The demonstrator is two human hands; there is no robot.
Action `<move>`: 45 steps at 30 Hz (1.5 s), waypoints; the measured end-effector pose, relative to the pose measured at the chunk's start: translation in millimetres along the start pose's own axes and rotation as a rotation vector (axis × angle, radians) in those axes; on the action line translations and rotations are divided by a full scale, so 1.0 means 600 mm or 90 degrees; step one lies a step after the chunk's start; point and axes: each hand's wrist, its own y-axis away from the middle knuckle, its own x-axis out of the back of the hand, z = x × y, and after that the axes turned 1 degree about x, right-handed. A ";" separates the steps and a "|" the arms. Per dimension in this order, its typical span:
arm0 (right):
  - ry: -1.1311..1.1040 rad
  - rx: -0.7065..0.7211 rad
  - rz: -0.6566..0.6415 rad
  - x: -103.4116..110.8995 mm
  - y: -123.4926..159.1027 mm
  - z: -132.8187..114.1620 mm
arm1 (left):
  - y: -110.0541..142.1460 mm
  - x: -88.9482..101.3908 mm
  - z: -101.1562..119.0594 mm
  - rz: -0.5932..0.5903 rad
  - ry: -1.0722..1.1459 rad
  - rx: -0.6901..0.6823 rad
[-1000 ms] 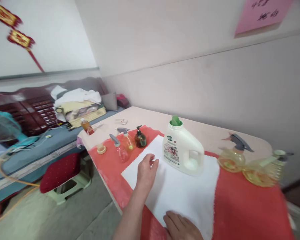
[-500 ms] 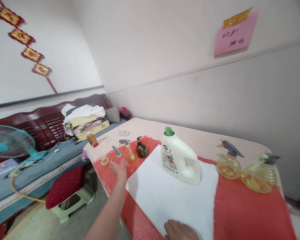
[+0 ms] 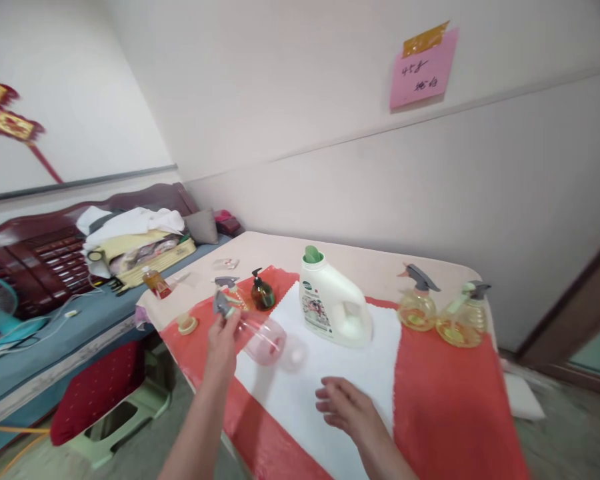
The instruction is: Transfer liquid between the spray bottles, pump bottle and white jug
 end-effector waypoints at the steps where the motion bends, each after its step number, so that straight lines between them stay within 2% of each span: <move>1: -0.106 -0.045 -0.001 0.005 -0.001 -0.015 | 0.024 -0.019 0.004 -0.059 0.028 0.028; 3: -0.343 -0.119 -0.034 0.012 -0.002 -0.038 | 0.074 -0.061 0.013 -0.187 0.124 0.097; 5: -0.538 -0.173 -0.087 0.016 0.000 -0.053 | 0.118 -0.096 0.018 -0.278 0.193 0.136; 8: -0.623 -0.209 -0.130 0.017 0.005 -0.063 | 0.158 -0.124 0.020 -0.374 0.256 0.151; 10: -0.620 -0.236 -0.134 0.017 0.008 -0.062 | 0.164 -0.130 0.016 -0.399 0.279 0.165; 13: -0.582 -0.244 -0.085 0.013 0.009 -0.055 | 0.156 -0.133 0.008 -0.367 0.278 0.206; 15: -0.534 -0.186 -0.007 0.007 0.009 -0.047 | 0.150 -0.135 0.002 -0.314 0.270 0.226; 17: -0.410 -0.075 0.069 0.001 0.010 -0.038 | 0.147 -0.137 -0.004 -0.250 0.257 0.229; 20: -0.083 0.136 0.155 -0.006 0.017 -0.021 | 0.144 -0.136 -0.011 -0.189 0.231 0.245; 22: 0.134 0.261 0.171 -0.006 0.025 -0.011 | 0.141 -0.132 -0.015 -0.177 0.233 0.258; 24: 0.237 0.328 0.151 -0.004 0.031 -0.006 | 0.137 -0.128 -0.017 -0.178 0.248 0.255; 25: 0.222 0.319 0.128 -0.002 0.032 -0.006 | 0.135 -0.125 -0.018 -0.177 0.252 0.247; 26: 0.153 0.272 0.109 0.001 0.031 -0.008 | 0.133 -0.122 -0.018 -0.178 0.254 0.239; 31: -0.311 -0.133 -0.022 0.013 0.013 -0.022 | 0.139 -0.119 -0.016 -0.213 0.271 0.213; 32: -0.370 -0.183 -0.063 0.014 0.010 -0.023 | 0.141 -0.120 -0.015 -0.214 0.273 0.211; 34: -0.460 -0.226 -0.125 0.014 0.007 -0.022 | 0.142 -0.124 -0.015 -0.205 0.274 0.207; 35: -0.479 -0.212 -0.129 0.013 0.007 -0.021 | 0.141 -0.126 -0.016 -0.197 0.276 0.207; 37: -0.414 -0.106 -0.075 0.011 0.011 -0.020 | 0.138 -0.130 -0.019 -0.173 0.282 0.217; 41: 0.002 0.163 0.116 0.010 0.027 -0.022 | 0.131 -0.132 -0.029 -0.134 0.282 0.254; 43: 0.147 0.212 0.125 0.012 0.033 -0.023 | 0.131 -0.130 -0.029 -0.140 0.242 0.241; 45: 0.129 0.184 0.075 0.017 0.035 -0.025 | 0.136 -0.125 -0.026 -0.176 0.160 0.198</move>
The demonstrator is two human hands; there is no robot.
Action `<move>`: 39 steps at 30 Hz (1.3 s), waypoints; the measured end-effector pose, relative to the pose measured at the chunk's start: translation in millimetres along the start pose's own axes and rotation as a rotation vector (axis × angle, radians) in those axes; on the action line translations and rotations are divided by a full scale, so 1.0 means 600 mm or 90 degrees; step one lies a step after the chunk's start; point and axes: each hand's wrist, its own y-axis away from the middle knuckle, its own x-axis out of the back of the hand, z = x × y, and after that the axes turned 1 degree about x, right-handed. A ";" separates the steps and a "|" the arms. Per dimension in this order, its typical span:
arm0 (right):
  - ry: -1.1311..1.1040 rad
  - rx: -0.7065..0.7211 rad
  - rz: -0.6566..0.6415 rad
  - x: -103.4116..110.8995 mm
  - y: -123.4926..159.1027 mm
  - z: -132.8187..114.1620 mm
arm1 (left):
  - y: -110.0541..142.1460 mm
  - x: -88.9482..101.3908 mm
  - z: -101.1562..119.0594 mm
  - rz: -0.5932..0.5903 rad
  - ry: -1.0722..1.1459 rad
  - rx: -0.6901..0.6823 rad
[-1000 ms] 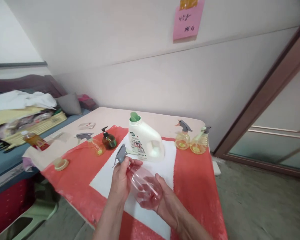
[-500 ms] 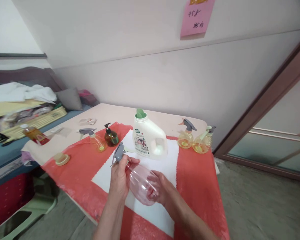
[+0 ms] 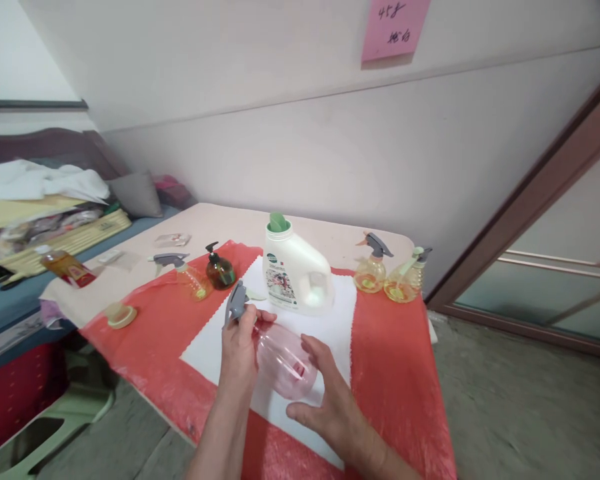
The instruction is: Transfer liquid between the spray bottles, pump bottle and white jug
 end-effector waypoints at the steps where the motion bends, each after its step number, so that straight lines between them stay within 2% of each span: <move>1: -0.059 -0.036 -0.024 0.003 -0.002 0.000 | 0.005 0.001 0.002 -0.029 -0.049 -0.015; 4: -0.273 -0.139 -0.074 0.012 -0.012 -0.006 | 0.020 0.000 0.008 -0.174 -0.118 -0.041; 6: -0.367 -0.166 -0.137 0.014 -0.018 -0.013 | 0.027 -0.002 0.011 -0.263 -0.117 -0.039; 8: -0.407 -0.182 -0.207 0.011 -0.021 -0.022 | 0.030 -0.002 0.013 -0.304 -0.143 -0.033; 10: -0.391 -0.189 -0.230 0.006 -0.022 -0.026 | 0.031 -0.002 0.015 -0.296 -0.186 -0.027; 12: -0.279 -0.173 -0.193 0.000 -0.021 -0.021 | 0.031 -0.003 0.015 -0.264 -0.210 -0.016; 14: -0.069 -0.118 -0.106 -0.005 -0.019 -0.008 | 0.029 -0.006 0.011 -0.215 -0.198 -0.004; 16: 0.149 -0.037 -0.019 -0.009 -0.016 0.009 | 0.022 -0.008 0.006 -0.144 -0.147 0.001; 18: 0.280 0.029 0.027 -0.012 -0.013 0.023 | 0.007 -0.007 0.004 -0.042 -0.037 -0.008; 20: 0.311 0.044 0.044 -0.013 -0.011 0.032 | -0.014 0.004 0.008 0.086 0.099 -0.020; 23: 0.259 0.007 0.094 -0.010 -0.015 0.041 | -0.048 0.036 0.026 0.285 0.243 -0.041; 26: 0.210 -0.022 0.130 -0.007 -0.026 0.060 | -0.068 0.074 0.050 0.403 0.292 -0.086; 28: 0.189 -0.030 0.142 -0.008 -0.034 0.078 | -0.072 0.091 0.059 0.428 0.307 -0.101; 31: 0.168 -0.032 0.139 -0.020 -0.039 0.097 | -0.073 0.097 0.061 0.429 0.328 -0.097; 39: 0.138 0.044 0.068 -0.081 -0.043 0.069 | -0.074 0.083 0.053 0.396 0.358 -0.071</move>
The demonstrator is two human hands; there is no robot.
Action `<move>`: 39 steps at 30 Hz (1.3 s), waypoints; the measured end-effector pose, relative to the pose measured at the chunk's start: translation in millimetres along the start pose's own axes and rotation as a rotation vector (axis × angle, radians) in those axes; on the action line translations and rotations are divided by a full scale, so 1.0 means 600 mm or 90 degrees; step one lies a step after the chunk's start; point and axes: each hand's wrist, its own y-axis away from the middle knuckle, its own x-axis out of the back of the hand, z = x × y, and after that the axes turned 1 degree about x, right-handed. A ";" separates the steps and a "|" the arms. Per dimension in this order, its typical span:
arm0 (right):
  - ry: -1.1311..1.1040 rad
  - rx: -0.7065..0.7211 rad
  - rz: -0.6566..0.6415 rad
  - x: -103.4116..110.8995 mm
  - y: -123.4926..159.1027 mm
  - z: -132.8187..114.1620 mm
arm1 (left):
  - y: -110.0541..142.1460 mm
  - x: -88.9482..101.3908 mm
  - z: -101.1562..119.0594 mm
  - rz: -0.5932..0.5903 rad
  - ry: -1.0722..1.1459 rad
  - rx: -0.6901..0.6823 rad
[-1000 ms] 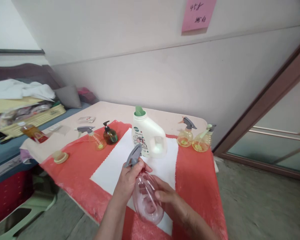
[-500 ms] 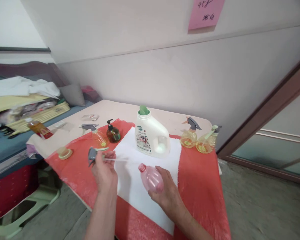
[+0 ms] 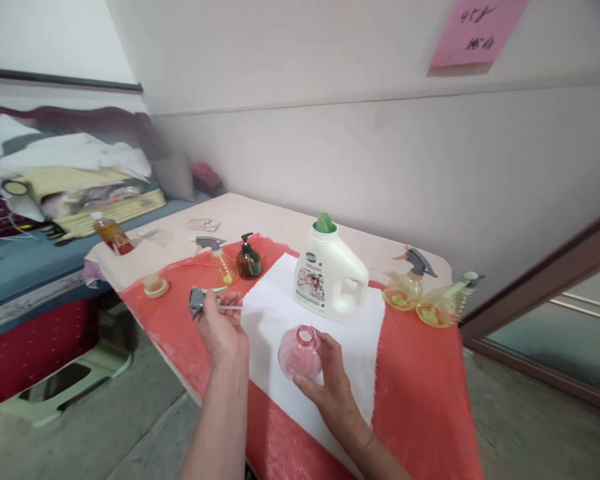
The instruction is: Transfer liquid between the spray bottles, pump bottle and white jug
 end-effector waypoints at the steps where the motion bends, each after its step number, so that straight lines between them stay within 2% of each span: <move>1: -0.002 0.000 -0.004 -0.008 -0.003 0.000 | 0.000 0.000 0.001 -0.001 0.002 0.005; 5: 0.010 -0.030 -0.011 -0.023 -0.006 0.011 | -0.001 0.002 0.007 -0.001 0.006 0.029; 8: 0.036 -0.039 -0.007 0.001 -0.007 0.007 | -0.004 0.004 0.009 0.000 0.012 0.039; 11: 0.076 -0.077 0.056 0.040 -0.026 -0.012 | -0.006 0.004 0.010 0.003 0.021 0.046; 14: 0.101 -0.107 0.108 0.061 -0.073 -0.028 | -0.003 0.003 0.010 -0.003 0.018 0.056; 18: 0.094 -0.073 0.136 0.058 -0.166 -0.040 | 0.003 0.001 0.008 -0.011 0.014 0.066; 21: 0.072 -0.053 0.125 0.059 -0.232 -0.050 | 0.004 0.000 0.006 -0.022 0.014 0.065; 24: 0.068 -0.024 0.104 0.072 -0.264 -0.069 | 0.000 0.001 0.006 -0.027 0.021 0.064; 27: 0.105 0.012 0.125 0.094 -0.252 -0.091 | -0.006 0.002 0.006 -0.030 0.033 0.061; 30: 0.179 0.039 0.130 0.126 -0.209 -0.107 | -0.010 0.003 0.006 -0.030 0.044 0.057; 36: 0.528 0.134 0.093 0.202 -0.104 -0.110 | -0.006 0.002 0.007 -0.024 0.035 0.058; 39: 0.646 0.255 0.089 0.227 -0.062 -0.114 | -0.003 0.002 0.007 -0.031 0.038 0.055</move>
